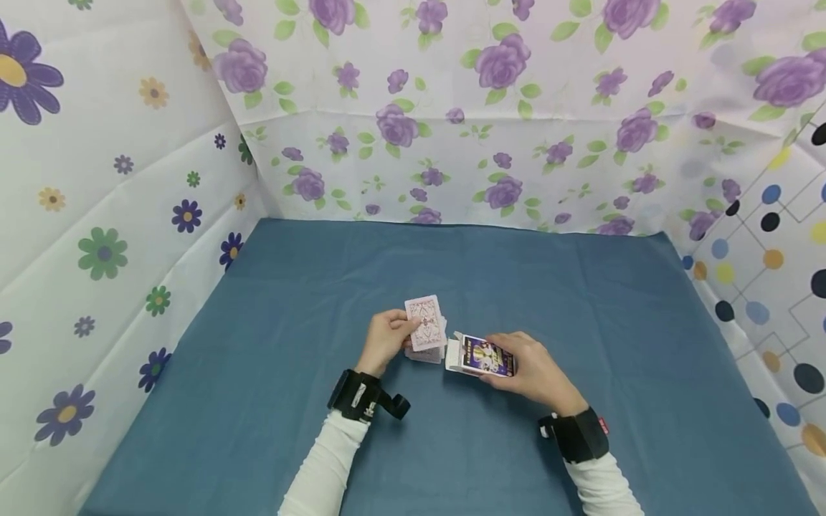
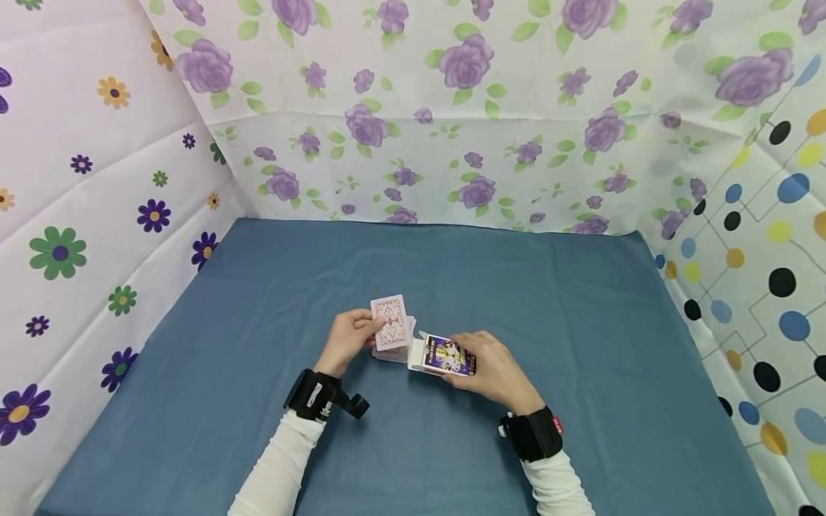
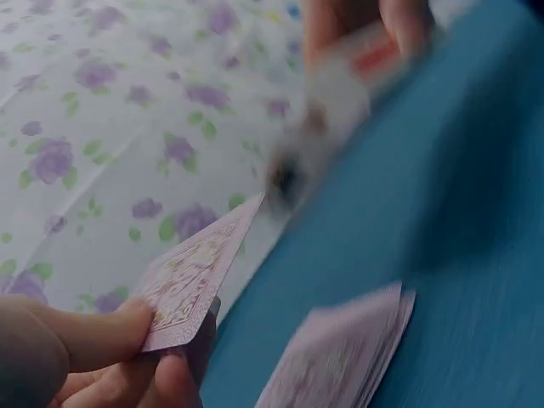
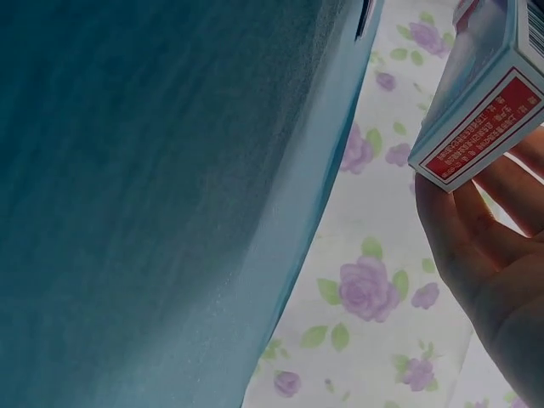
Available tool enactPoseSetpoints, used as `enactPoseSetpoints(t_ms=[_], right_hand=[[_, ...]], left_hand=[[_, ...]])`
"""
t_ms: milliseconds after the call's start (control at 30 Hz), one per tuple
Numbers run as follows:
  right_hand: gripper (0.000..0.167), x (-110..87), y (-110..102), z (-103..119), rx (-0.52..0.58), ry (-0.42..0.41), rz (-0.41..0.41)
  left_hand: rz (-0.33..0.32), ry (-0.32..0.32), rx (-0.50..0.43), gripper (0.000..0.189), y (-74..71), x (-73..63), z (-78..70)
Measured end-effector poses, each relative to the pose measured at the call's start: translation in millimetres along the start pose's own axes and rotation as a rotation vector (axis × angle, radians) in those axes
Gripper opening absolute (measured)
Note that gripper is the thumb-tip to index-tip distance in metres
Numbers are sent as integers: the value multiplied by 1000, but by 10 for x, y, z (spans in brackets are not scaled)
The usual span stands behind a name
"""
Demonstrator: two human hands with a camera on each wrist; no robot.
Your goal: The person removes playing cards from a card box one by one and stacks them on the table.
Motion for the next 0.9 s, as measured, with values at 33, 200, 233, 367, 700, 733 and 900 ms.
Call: enactPoseSetpoints(t_ms=[33, 200, 233, 367, 700, 733, 900], right_hand=[[61, -1, -5, 1, -1, 0, -2], [61, -13, -14, -8, 6, 5, -1], [62, -15, -15, -7, 8, 4, 0], [62, -24, -22, -8, 12, 7, 3], [62, -42, -35, -21, 11, 12, 1], [61, -42, -37, -22, 12, 12, 0], [62, -49, -35, -28, 17, 15, 2]], left_hand=[[-30, 0, 86, 21, -40, 26, 0], [-70, -3, 327, 22, -141, 130, 44], [-72, -9, 347, 22, -144, 145, 61], [-85, -37, 400, 22, -126, 174, 131], [-132, 19, 636, 39, -32, 208, 167], [-128, 13, 654, 40, -29, 210, 161], [-121, 27, 681, 34, -5, 190, 95]])
Point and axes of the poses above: each hand's wrist, its own x-axis towards the middle knuckle, its own y-axis out of the palm, z = x × y, the point moved 3 cm from there along x, towards the middle knuckle, and after that the axes turned 9 degrees about z, right-handed, at the moved point
